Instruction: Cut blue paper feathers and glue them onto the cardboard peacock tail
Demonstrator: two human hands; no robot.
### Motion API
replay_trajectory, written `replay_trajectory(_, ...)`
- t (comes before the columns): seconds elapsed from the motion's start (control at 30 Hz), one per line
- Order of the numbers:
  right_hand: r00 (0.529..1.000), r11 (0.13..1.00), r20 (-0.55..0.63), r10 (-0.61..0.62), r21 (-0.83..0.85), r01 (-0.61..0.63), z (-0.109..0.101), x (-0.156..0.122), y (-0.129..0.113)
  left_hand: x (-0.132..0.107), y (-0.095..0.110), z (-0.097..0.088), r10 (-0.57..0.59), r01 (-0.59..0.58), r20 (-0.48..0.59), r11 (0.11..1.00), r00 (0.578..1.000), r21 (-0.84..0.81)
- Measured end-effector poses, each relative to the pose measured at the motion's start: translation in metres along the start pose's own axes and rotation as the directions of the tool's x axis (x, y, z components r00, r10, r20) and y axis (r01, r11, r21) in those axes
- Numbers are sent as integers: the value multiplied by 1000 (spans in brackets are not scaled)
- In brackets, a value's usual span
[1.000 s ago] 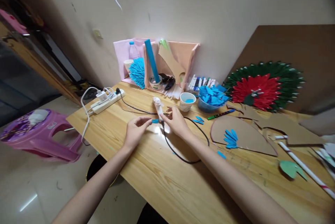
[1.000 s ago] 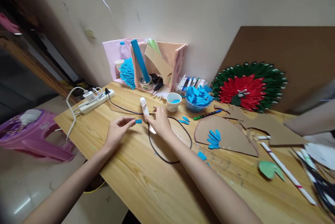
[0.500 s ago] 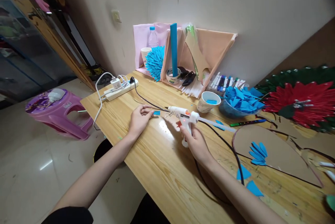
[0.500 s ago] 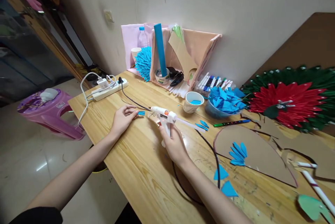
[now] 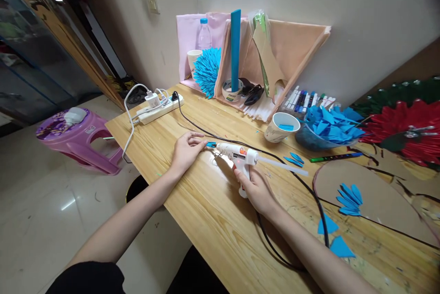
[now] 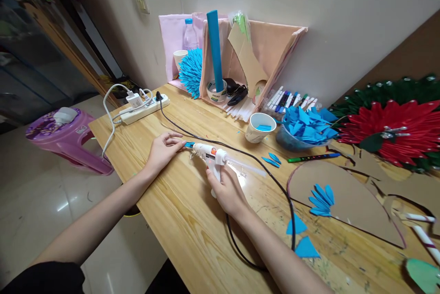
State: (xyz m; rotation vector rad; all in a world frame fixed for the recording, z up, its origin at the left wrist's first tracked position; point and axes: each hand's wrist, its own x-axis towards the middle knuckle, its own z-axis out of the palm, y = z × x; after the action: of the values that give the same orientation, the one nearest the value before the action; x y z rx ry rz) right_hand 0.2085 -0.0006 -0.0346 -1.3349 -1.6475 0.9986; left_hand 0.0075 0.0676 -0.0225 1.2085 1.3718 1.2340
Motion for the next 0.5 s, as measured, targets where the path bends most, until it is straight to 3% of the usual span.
replay_trajectory(0.5, 1000, 994, 1, -30, -104, 30, -1, 2, -3, 1, -5, -1, -13, 14, 28, 1000, 1000, -9)
